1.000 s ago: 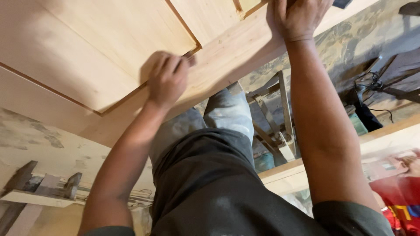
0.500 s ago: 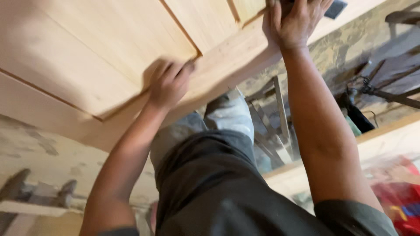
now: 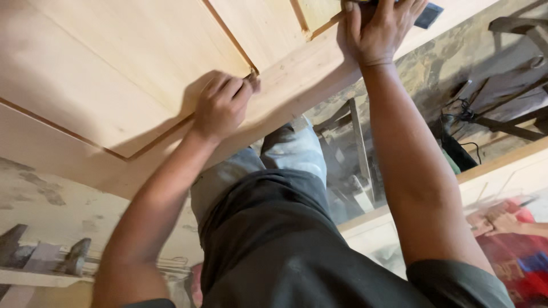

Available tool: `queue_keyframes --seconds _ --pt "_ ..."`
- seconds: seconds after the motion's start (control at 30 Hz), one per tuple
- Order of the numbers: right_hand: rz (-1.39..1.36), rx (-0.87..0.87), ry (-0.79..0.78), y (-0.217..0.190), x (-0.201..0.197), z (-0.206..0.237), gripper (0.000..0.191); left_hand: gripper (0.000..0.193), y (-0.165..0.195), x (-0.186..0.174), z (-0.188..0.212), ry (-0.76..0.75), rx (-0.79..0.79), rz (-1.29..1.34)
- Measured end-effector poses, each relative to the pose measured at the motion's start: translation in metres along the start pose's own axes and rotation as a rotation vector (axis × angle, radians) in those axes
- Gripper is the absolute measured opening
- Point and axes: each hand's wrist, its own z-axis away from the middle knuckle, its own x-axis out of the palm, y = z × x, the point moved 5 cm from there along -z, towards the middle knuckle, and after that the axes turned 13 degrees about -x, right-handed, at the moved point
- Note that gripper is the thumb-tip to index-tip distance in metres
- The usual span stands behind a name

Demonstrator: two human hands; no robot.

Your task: The person works on a paneled wooden door laid flat, scraping and cleaning the recessed grooves around the panels with a small hand tool and a chisel, then sanding the panel surfaces with a sanding block, moving around the door to treat different panels and edges.

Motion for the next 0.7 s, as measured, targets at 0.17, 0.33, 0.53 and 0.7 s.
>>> queue_keyframes --seconds 0.17,0.33,0.53,0.7 --pt "-0.043 0.033 -0.06 0.001 0.001 -0.002 0.061 0.009 0.0 -0.004 -0.004 -0.035 -0.004 0.032" --pt "-0.031 0.031 -0.032 -0.011 -0.017 -0.022 0.067 0.011 0.008 -0.023 -0.016 -0.04 -0.032 0.06" --pt "-0.151 0.066 -0.033 -0.026 -0.038 -0.044 0.061 0.009 0.002 -0.016 -0.016 -0.017 -0.028 -0.01" --pt "-0.154 0.004 0.002 -0.034 -0.051 -0.054 0.059 0.016 0.003 -0.019 -0.016 -0.088 -0.055 0.03"
